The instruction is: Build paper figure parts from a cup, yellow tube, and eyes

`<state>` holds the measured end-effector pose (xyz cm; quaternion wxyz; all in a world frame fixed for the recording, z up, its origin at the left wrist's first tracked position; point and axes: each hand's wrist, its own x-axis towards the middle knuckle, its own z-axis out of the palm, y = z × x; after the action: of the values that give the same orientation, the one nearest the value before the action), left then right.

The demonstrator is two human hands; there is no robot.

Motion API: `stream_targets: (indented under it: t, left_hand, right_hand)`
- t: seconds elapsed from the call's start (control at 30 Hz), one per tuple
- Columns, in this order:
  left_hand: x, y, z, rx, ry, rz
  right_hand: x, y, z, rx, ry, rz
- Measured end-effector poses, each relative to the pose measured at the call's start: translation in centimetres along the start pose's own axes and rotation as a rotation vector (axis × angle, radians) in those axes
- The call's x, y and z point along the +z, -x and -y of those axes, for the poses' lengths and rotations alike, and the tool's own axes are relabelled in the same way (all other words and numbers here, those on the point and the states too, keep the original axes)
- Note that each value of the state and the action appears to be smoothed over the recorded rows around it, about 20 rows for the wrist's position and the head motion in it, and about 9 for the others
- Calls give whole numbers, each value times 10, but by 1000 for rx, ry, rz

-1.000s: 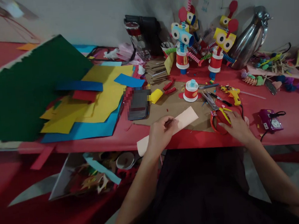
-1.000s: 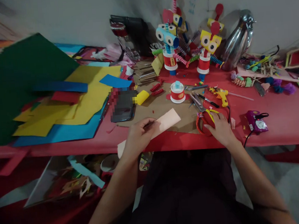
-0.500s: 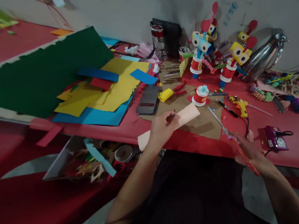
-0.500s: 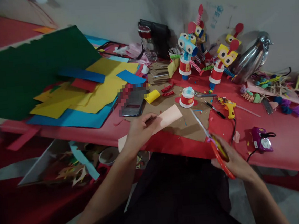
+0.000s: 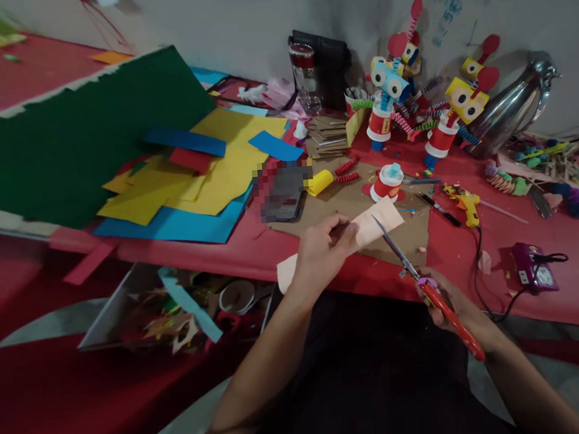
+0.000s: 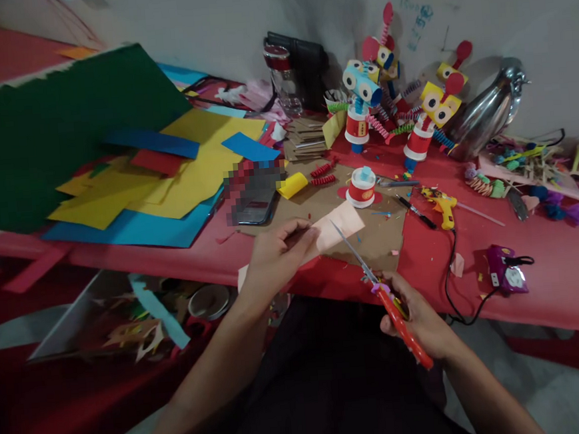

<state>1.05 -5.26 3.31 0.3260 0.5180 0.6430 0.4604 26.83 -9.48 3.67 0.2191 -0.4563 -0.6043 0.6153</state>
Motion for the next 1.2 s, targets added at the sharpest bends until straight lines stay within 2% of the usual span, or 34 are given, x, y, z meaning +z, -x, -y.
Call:
stream_targets:
  t: [0.2,0.6,0.8,1.0,1.2]
  left_hand:
    - [4,0,0,-49,60,11]
    - [7,-2,3,-67,50,28]
    - [10,-6,9,-80,19,41]
    - [12,-7,13,-89,-11,92]
    - [13,-9,16,-99,-34,118]
  right_hand:
    - [2,-3,10,28,0,-12]
    - [1,-7,0,59,-64,-66]
    - [0,-12,-1,-1,38,-151]
    - [-3,-15,2,-77,178,-130]
    - [-4,-22,-7,-31,108,-144]
